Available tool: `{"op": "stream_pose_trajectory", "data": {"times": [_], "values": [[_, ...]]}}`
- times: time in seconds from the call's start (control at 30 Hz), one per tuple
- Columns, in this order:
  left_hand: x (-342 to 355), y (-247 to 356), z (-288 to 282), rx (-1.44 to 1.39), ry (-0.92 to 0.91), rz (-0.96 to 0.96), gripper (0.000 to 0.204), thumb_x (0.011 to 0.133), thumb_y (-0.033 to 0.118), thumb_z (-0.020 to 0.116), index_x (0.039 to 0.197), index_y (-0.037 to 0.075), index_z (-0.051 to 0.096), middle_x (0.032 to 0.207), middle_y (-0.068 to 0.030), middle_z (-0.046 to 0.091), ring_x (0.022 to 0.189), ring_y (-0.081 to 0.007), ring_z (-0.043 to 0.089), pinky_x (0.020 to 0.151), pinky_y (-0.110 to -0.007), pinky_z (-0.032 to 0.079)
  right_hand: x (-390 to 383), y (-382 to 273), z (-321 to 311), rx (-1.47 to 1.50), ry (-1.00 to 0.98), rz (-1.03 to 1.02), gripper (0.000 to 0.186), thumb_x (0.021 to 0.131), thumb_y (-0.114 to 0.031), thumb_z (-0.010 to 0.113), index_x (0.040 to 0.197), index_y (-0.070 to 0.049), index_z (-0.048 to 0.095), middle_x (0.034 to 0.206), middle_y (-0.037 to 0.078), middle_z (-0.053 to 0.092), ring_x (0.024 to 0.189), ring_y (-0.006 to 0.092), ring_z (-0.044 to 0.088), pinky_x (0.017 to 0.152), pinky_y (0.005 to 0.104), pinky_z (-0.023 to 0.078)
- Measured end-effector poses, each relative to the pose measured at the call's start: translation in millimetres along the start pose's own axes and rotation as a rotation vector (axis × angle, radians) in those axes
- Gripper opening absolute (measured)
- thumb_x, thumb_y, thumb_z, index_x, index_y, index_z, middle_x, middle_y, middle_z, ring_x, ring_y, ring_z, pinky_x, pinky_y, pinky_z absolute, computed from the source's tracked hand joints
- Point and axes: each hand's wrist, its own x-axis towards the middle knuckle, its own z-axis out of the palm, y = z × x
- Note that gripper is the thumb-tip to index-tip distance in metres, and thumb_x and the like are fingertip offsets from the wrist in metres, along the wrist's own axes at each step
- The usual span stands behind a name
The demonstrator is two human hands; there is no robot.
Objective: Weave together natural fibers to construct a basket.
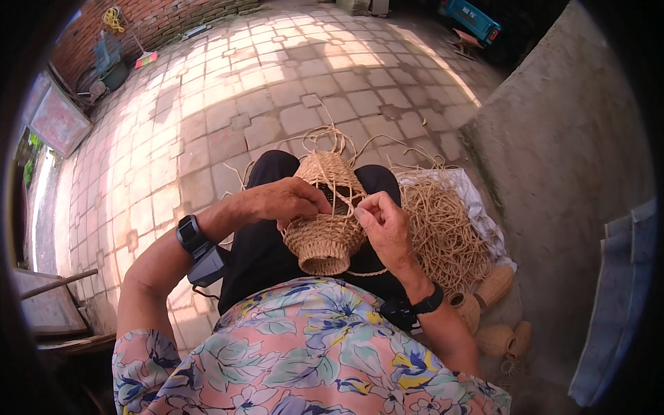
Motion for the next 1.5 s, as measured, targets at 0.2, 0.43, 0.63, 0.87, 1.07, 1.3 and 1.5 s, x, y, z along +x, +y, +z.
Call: {"op": "stream_pose_trajectory", "data": {"times": [0.2, 0.43, 0.63, 0.87, 1.07, 1.3, 1.5], "values": [[10, -1, -10, -0.090, -0.176, -0.080, 0.028, 0.086, 0.013, 0.050, 0.106, 0.000, 0.065, 0.075, -0.0002, 0.060, 0.054, -0.0050, 0.052, 0.046, -0.020, 0.045, -16, -6, -3, -0.387, -0.080, -0.159, 0.009, 0.081, -0.004, 0.065, 0.084, 0.000, 0.058, 0.077, 0.007, 0.051, 0.060, 0.0159, 0.053, 0.057, 0.0293, 0.044], [6, 4, -5, -0.120, -0.165, -0.102, 0.028, 0.089, 0.016, 0.051, 0.109, 0.000, 0.063, 0.071, 0.0014, 0.056, 0.053, -0.0045, 0.051, 0.047, -0.020, 0.046, -15, 6, -15, -0.529, -0.084, -0.338, 0.008, 0.082, -0.004, 0.064, 0.085, 0.000, 0.057, 0.077, 0.007, 0.053, 0.063, 0.0161, 0.053, 0.058, 0.0301, 0.044], [-3, 13, -1, -0.156, -0.127, -0.161, 0.028, 0.091, 0.018, 0.051, 0.110, 0.001, 0.063, 0.072, 0.0011, 0.055, 0.054, -0.0053, 0.052, 0.048, -0.020, 0.048, 3, 6, -13, -0.124, -0.042, 0.011, 0.018, 0.087, -0.015, 0.063, 0.080, 0.001, 0.057, 0.067, 0.003, 0.055, 0.059, 0.0084, 0.048, 0.055, 0.0268, 0.040], [15, 5, -15, -0.031, -0.284, -0.180, 0.029, 0.091, 0.019, 0.052, 0.114, 0.003, 0.062, 0.066, 0.0020, 0.053, 0.051, -0.0043, 0.050, 0.045, -0.020, 0.045, 21, -5, 0, -0.300, -0.111, 0.013, 0.025, 0.085, -0.018, 0.066, 0.072, 0.002, 0.057, 0.058, 0.001, 0.052, 0.055, 0.0068, 0.044, 0.049, 0.0264, 0.038], [17, -3, -18, -0.112, -0.361, -0.089, 0.026, 0.093, 0.018, 0.051, 0.113, 0.005, 0.061, 0.069, 0.0025, 0.055, 0.048, -0.0033, 0.048, 0.044, -0.020, 0.044, 13, 2, -3, -0.250, -0.062, 0.047, 0.026, 0.087, -0.018, 0.064, 0.072, 0.001, 0.054, 0.059, 0.000, 0.049, 0.056, 0.0060, 0.043, 0.049, 0.0257, 0.037], [8, -8, -9, -0.206, -0.199, -0.092, 0.022, 0.094, 0.020, 0.052, 0.109, 0.008, 0.061, 0.076, 0.0019, 0.060, 0.050, -0.0034, 0.053, 0.048, -0.019, 0.047, 13, 8, -1, 0.003, -0.063, 0.112, 0.021, 0.090, -0.014, 0.060, 0.075, -0.003, 0.053, 0.060, -0.006, 0.044, 0.056, 0.0019, 0.037, 0.048, 0.0210, 0.032], [0, -35, -7, -0.474, -0.164, -0.037, 0.020, 0.093, 0.018, 0.053, 0.109, 0.008, 0.062, 0.076, 0.0028, 0.060, 0.048, -0.0035, 0.052, 0.051, -0.016, 0.046, 36, 2, 16, -0.051, 0.018, -0.063, 0.016, 0.088, -0.010, 0.061, 0.078, 0.000, 0.053, 0.063, -0.004, 0.047, 0.057, 0.0028, 0.041, 0.052, 0.0204, 0.036]]}}
